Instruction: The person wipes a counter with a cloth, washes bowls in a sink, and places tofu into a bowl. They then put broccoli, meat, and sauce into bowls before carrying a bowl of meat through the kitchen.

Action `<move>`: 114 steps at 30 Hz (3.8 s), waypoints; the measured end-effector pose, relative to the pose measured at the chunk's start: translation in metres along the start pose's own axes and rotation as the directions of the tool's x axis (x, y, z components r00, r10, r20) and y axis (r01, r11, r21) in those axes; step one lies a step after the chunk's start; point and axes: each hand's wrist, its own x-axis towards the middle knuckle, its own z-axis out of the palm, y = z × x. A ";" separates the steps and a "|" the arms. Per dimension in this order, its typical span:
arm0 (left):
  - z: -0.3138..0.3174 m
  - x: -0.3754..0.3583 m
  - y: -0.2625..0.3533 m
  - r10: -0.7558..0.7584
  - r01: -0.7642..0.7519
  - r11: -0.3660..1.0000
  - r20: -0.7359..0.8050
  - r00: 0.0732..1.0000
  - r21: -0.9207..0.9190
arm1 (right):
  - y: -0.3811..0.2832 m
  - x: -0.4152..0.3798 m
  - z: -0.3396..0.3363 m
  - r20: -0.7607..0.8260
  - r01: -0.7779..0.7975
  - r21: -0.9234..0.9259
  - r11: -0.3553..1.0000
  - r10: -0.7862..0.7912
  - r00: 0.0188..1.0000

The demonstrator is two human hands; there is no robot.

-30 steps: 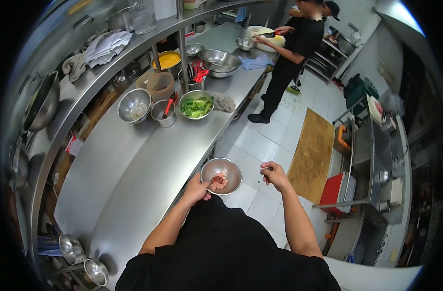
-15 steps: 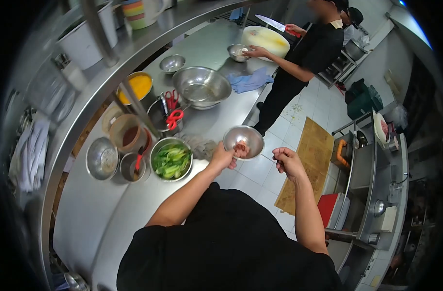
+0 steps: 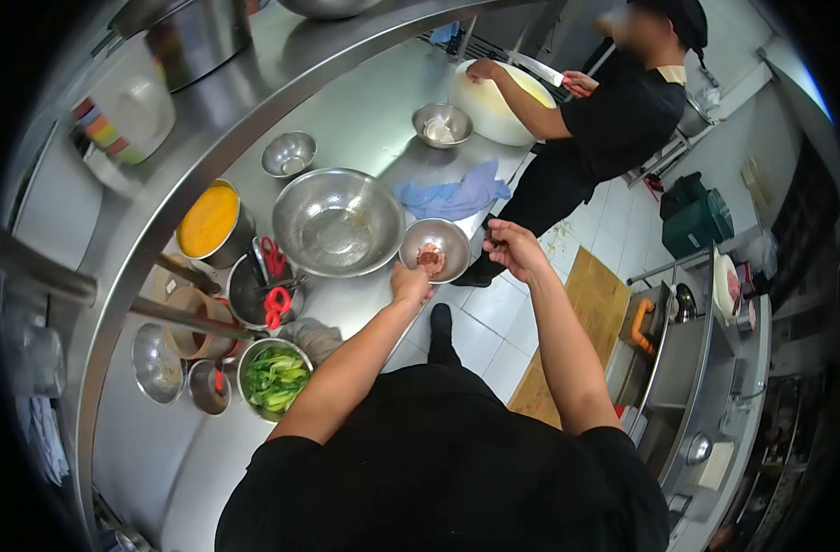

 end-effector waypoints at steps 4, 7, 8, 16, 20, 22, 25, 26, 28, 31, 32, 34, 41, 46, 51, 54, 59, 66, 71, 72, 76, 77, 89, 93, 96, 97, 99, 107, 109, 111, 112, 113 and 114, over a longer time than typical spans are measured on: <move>0.034 0.048 0.003 0.052 -0.063 0.996 -0.164 0.985 -0.066 | -0.020 0.100 -0.047 -0.089 0.091 0.055 0.994 -0.086 0.992; 0.059 0.071 0.021 0.035 -0.080 0.982 -0.252 0.967 -0.171 | -0.030 0.169 -0.089 -0.176 0.143 0.055 0.988 -0.131 0.976; 0.065 0.074 0.030 0.018 -0.073 0.979 -0.276 0.961 -0.190 | -0.033 0.186 -0.102 -0.193 0.151 0.078 0.985 -0.134 0.972; 0.096 0.120 0.073 0.045 -0.154 0.828 -0.210 0.977 -0.539 | -0.068 0.312 -0.126 -0.137 0.396 -0.692 0.604 -0.648 0.749; 0.090 0.099 0.060 0.056 -0.096 0.818 -0.088 0.995 -0.567 | -0.132 0.343 -0.094 0.128 0.456 -0.882 0.121 -0.869 0.477; 0.081 0.076 0.036 0.031 -0.019 0.872 0.016 0.999 -0.490 | -0.147 0.380 -0.095 0.240 0.346 -0.933 -0.100 -0.889 0.390; 0.070 0.006 0.001 0.041 0.004 0.964 0.162 0.986 -0.267 | -0.154 0.388 -0.094 0.301 0.253 -0.952 -0.175 -0.695 0.653; 0.066 -0.016 -0.016 0.023 0.017 0.972 0.168 0.985 -0.233 | -0.161 0.358 -0.082 0.295 0.248 -0.952 -0.182 -0.763 0.575; 0.058 -0.059 -0.053 -0.041 0.064 0.984 0.135 0.990 -0.169 | -0.146 0.306 -0.078 0.464 0.505 -0.824 -0.257 -0.818 0.340; 0.046 -0.091 -0.172 -0.128 0.076 0.963 -0.192 0.973 -0.257 | -0.053 0.202 -0.084 0.520 0.784 -0.615 -0.077 -0.788 0.330; 0.042 -0.101 -0.214 -0.204 0.108 0.951 -0.325 0.923 -0.289 | 0.001 0.173 -0.095 0.528 0.800 -0.597 0.070 -0.717 0.456; 0.035 -0.123 -0.285 -0.342 0.153 0.915 -0.517 0.785 -0.373 | 0.086 0.110 -0.109 0.663 0.684 -0.650 0.331 -0.193 0.723; 0.090 -0.219 -0.504 -0.636 0.469 0.765 -0.636 0.438 -0.442 | 0.220 0.095 -0.121 0.659 0.858 -0.496 -0.135 0.585 0.473; 0.198 -0.300 -0.551 -0.830 0.466 0.556 -0.431 0.354 -0.688 | 0.240 0.169 -0.063 0.788 0.814 -0.557 -0.165 0.205 0.581; 0.335 -0.324 -0.582 -0.937 0.247 0.323 -0.273 0.216 -0.914 | 0.266 0.289 -0.034 0.523 0.518 -0.562 -0.644 0.208 0.826; 0.405 -0.305 -0.591 -0.960 0.128 0.090 -0.052 0.275 -0.988 | 0.288 0.336 -0.019 0.910 0.778 -0.280 -0.562 0.102 0.401; 0.439 -0.246 -0.567 -0.904 0.188 0.213 -0.120 0.410 -0.959 | 0.324 0.320 0.043 0.905 0.881 -0.387 -0.271 0.070 0.419; 0.372 -0.221 -0.512 -0.825 0.098 0.441 -0.359 0.437 -0.892 | 0.343 0.308 0.053 0.898 0.892 -0.429 -0.138 0.038 0.438; 0.348 -0.225 -0.507 -0.827 0.094 0.476 -0.409 0.386 -0.874 | 0.344 0.301 0.058 0.887 0.887 -0.461 -0.040 0.010 0.462; 0.351 -0.224 -0.512 -0.829 0.111 0.490 -0.422 0.368 -0.865 | 0.343 0.299 0.060 0.885 0.885 -0.466 -0.022 0.002 0.466; 0.371 -0.228 -0.523 -0.846 0.130 0.463 -0.394 0.358 -0.877 | 0.334 0.298 0.056 0.870 0.871 -0.487 0.072 -0.048 0.490; 0.376 -0.231 -0.521 -0.852 0.140 0.456 -0.385 0.355 -0.879 | 0.330 0.297 0.053 0.864 0.864 -0.493 0.102 -0.063 0.500; 0.360 -0.246 -0.510 -0.837 0.143 0.454 -0.366 0.407 -0.880 | 0.221 0.206 -0.067 0.508 -0.061 -0.438 0.897 0.303 0.806; 0.321 -0.243 -0.476 -0.790 0.104 0.533 -0.450 0.417 -0.840 | 0.156 0.151 -0.112 0.424 -0.441 -0.514 0.736 0.665 0.615; 0.293 -0.238 -0.459 -0.737 0.071 0.598 -0.513 0.439 -0.798 | 0.084 0.116 -0.093 0.514 -0.436 -0.543 0.718 0.694 0.504; 0.285 -0.236 -0.455 -0.714 0.068 0.633 -0.548 0.436 -0.771 | 0.057 0.111 -0.078 0.580 -0.375 -0.523 0.765 0.642 0.501; 0.271 -0.234 -0.442 -0.685 0.048 0.658 -0.572 0.452 -0.751 | 0.007 0.119 -0.043 0.631 -0.171 -0.496 0.852 0.488 0.603; 0.258 -0.245 -0.427 -0.675 0.047 0.672 -0.584 0.451 -0.739 | -0.080 0.203 0.064 0.860 0.825 -0.504 -0.255 -0.240 0.451; 0.262 -0.252 -0.440 -0.693 0.014 0.650 -0.585 0.421 -0.760 | -0.094 0.195 0.051 0.775 0.842 -0.530 -0.096 -0.457 0.436; 0.275 -0.260 -0.462 -0.708 -0.075 0.606 -0.580 0.403 -0.792 | -0.074 0.231 0.017 0.576 0.892 -0.417 0.174 -0.709 0.407; 0.285 -0.262 -0.477 -0.723 -0.075 0.580 -0.555 0.411 -0.811 | -0.069 0.221 0.001 0.514 0.810 -0.572 0.128 -0.714 0.476; 0.291 -0.269 -0.488 -0.740 -0.085 0.551 -0.533 0.411 -0.830 | -0.057 0.224 -0.017 0.534 0.697 -0.716 0.030 -0.619 0.576; 0.295 -0.277 -0.496 -0.754 -0.014 0.551 -0.505 0.421 -0.835 | -0.043 0.206 -0.026 0.546 0.550 -0.823 -0.143 -0.465 0.697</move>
